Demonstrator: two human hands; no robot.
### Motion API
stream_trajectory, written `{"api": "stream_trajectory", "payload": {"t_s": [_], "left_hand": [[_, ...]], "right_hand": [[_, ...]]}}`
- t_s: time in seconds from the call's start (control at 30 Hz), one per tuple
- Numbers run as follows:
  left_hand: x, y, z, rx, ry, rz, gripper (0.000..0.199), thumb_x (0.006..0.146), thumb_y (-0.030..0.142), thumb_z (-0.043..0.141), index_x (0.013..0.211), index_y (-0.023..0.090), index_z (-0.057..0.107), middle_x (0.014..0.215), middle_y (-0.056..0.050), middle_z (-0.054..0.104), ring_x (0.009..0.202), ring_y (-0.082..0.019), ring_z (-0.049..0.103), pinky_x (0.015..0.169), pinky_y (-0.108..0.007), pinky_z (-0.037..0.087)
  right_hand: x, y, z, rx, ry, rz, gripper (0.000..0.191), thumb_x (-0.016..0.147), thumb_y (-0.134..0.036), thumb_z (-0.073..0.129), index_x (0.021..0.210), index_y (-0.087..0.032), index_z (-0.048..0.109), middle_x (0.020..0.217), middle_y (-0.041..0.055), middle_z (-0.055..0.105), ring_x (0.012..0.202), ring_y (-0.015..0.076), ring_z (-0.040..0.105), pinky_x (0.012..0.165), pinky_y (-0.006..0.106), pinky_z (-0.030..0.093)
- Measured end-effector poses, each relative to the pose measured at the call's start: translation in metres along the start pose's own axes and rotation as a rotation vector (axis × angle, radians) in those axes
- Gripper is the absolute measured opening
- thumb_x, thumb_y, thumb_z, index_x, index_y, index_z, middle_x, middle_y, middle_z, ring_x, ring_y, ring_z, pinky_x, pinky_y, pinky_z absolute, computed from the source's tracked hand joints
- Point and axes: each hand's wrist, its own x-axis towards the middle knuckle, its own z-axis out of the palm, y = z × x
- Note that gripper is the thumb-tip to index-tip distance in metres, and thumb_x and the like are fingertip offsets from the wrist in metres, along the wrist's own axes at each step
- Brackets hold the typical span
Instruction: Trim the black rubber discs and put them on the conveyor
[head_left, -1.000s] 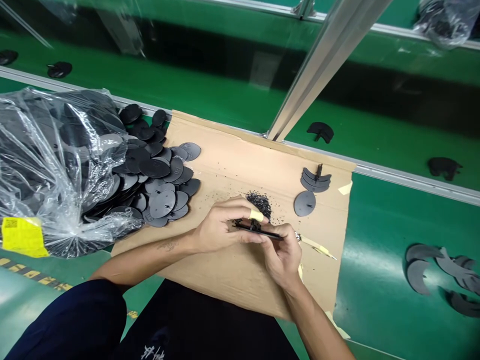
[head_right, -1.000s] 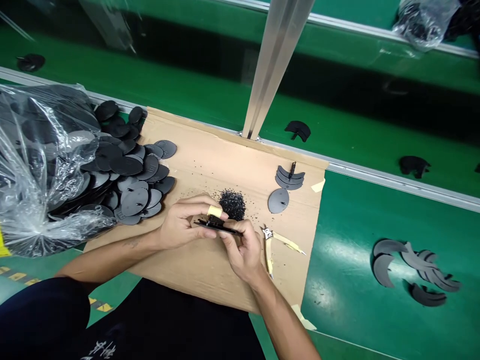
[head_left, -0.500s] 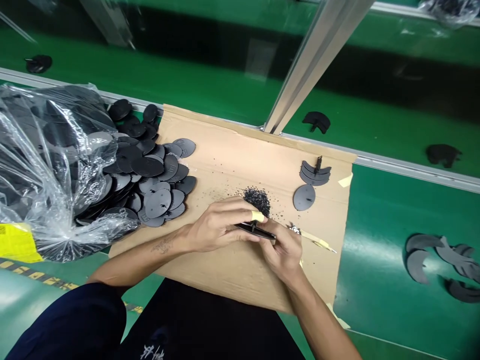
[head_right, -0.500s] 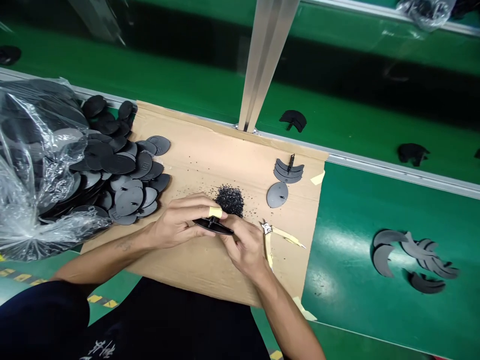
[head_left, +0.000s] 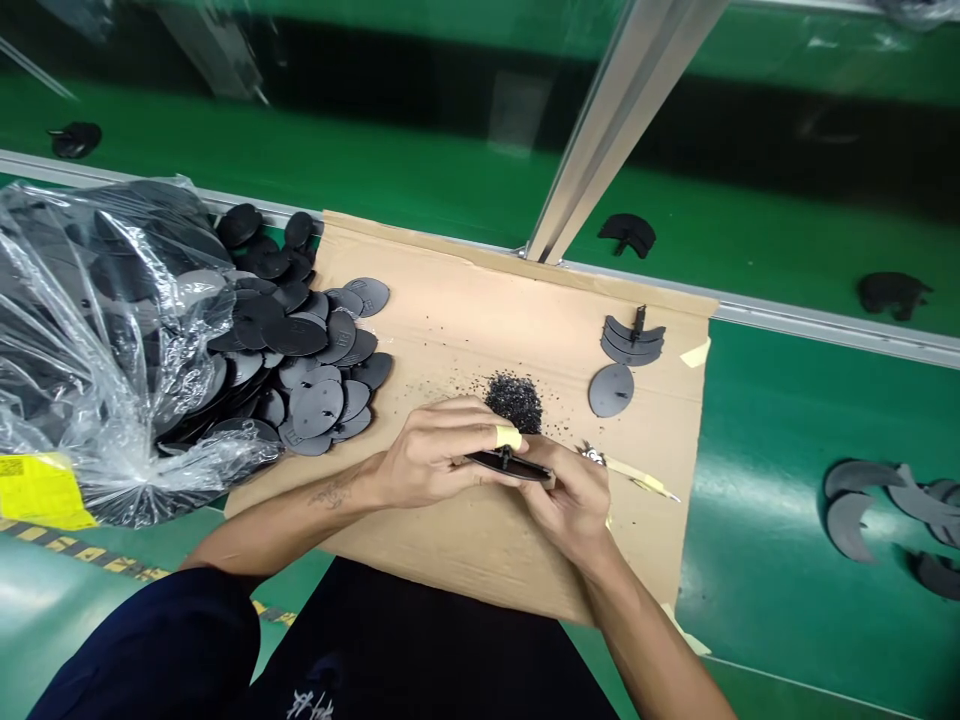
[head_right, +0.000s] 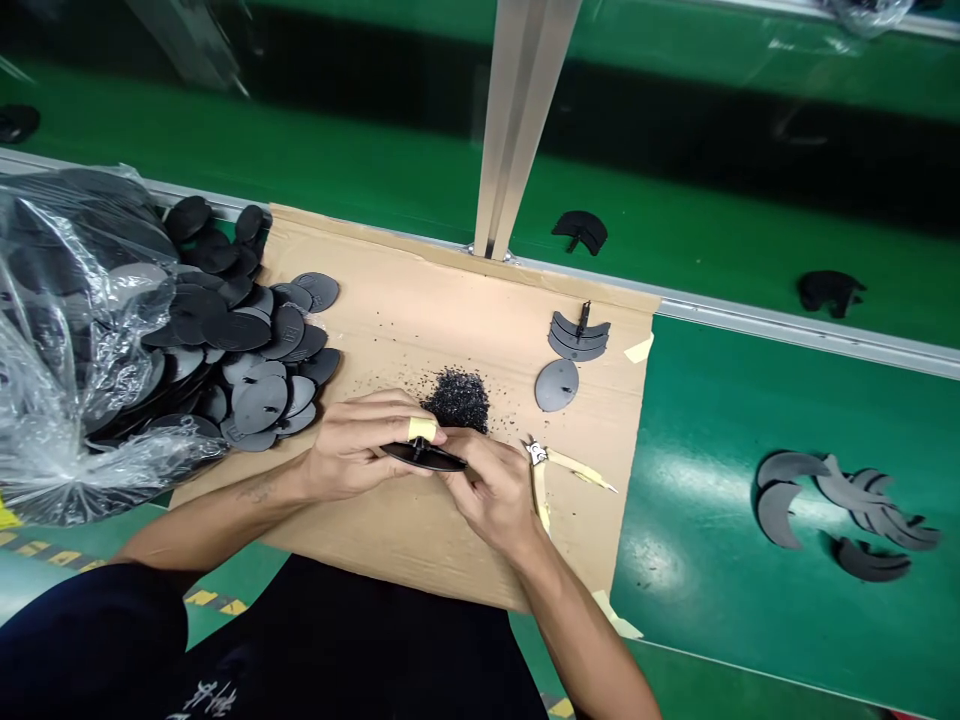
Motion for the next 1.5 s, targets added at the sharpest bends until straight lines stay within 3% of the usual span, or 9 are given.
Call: {"api": "stream_trajectory", "payload": {"t_s": [0.13,0.3,0.47,0.67,0.83,1.3,1.5], "left_hand": [[0.000,-0.001,0.000,0.015,-0.023,0.010,0.020,0.100,0.028,0.063,0.113,0.015,0.072,0.098,-0.012,0.079,0.091,-0.019,0.074,0.081,-0.036,0.062],[-0.003,-0.001,0.001,0.034,0.037,0.005,0.021,0.094,0.026,0.072,0.115,0.019,0.073,0.093,-0.008,0.080,0.087,-0.018,0.075,0.078,-0.034,0.063],[-0.003,-0.001,0.003,0.043,0.003,0.012,0.025,0.101,0.030,0.062,0.120,0.017,0.071,0.095,-0.011,0.079,0.089,-0.020,0.074,0.080,-0.037,0.063],[-0.002,0.001,0.004,0.009,0.073,0.007,0.020,0.092,0.022,0.075,0.111,0.017,0.073,0.089,-0.007,0.079,0.082,-0.017,0.073,0.076,-0.032,0.062],[-0.004,-0.002,0.005,-0.020,0.023,0.013,0.023,0.093,0.030,0.073,0.112,0.016,0.073,0.091,-0.009,0.078,0.083,-0.017,0.071,0.074,-0.033,0.061],[0.002,0.008,0.001,0.004,0.008,0.059,0.018,0.095,0.028,0.071,0.106,0.013,0.074,0.090,-0.009,0.078,0.083,-0.016,0.071,0.074,-0.031,0.059],[0.001,0.006,0.000,-0.012,0.000,0.039,0.023,0.094,0.029,0.073,0.112,0.016,0.074,0.092,-0.009,0.078,0.084,-0.017,0.072,0.074,-0.032,0.060]], "right_hand": [[0.003,0.000,0.000,0.007,0.030,-0.047,0.012,0.091,-0.014,0.069,0.095,-0.024,0.071,0.095,0.0051,0.080,0.076,0.0168,0.076,0.068,0.027,0.063],[0.002,0.001,0.000,0.027,0.017,-0.008,0.013,0.092,-0.014,0.067,0.096,-0.025,0.072,0.095,0.0048,0.080,0.071,0.0156,0.075,0.066,0.027,0.062],[0.000,0.003,0.000,0.012,0.030,-0.022,0.012,0.091,-0.014,0.069,0.097,-0.024,0.072,0.100,0.0067,0.080,0.077,0.0174,0.075,0.066,0.029,0.062],[0.001,0.003,0.000,0.034,0.010,-0.049,0.013,0.093,-0.015,0.068,0.100,-0.025,0.071,0.098,0.0049,0.080,0.074,0.0153,0.074,0.064,0.027,0.061],[0.002,0.005,0.001,0.088,0.036,-0.106,0.016,0.091,-0.009,0.068,0.097,-0.024,0.068,0.101,0.0055,0.080,0.080,0.0159,0.076,0.065,0.025,0.060],[0.004,0.003,0.004,0.056,0.061,-0.214,0.013,0.093,-0.007,0.062,0.092,-0.020,0.064,0.101,0.0098,0.079,0.079,0.0144,0.075,0.067,0.023,0.060],[0.002,0.001,0.004,0.006,0.070,-0.189,0.014,0.092,-0.007,0.063,0.092,-0.020,0.065,0.098,0.0093,0.078,0.082,0.0158,0.076,0.066,0.024,0.062]]}}
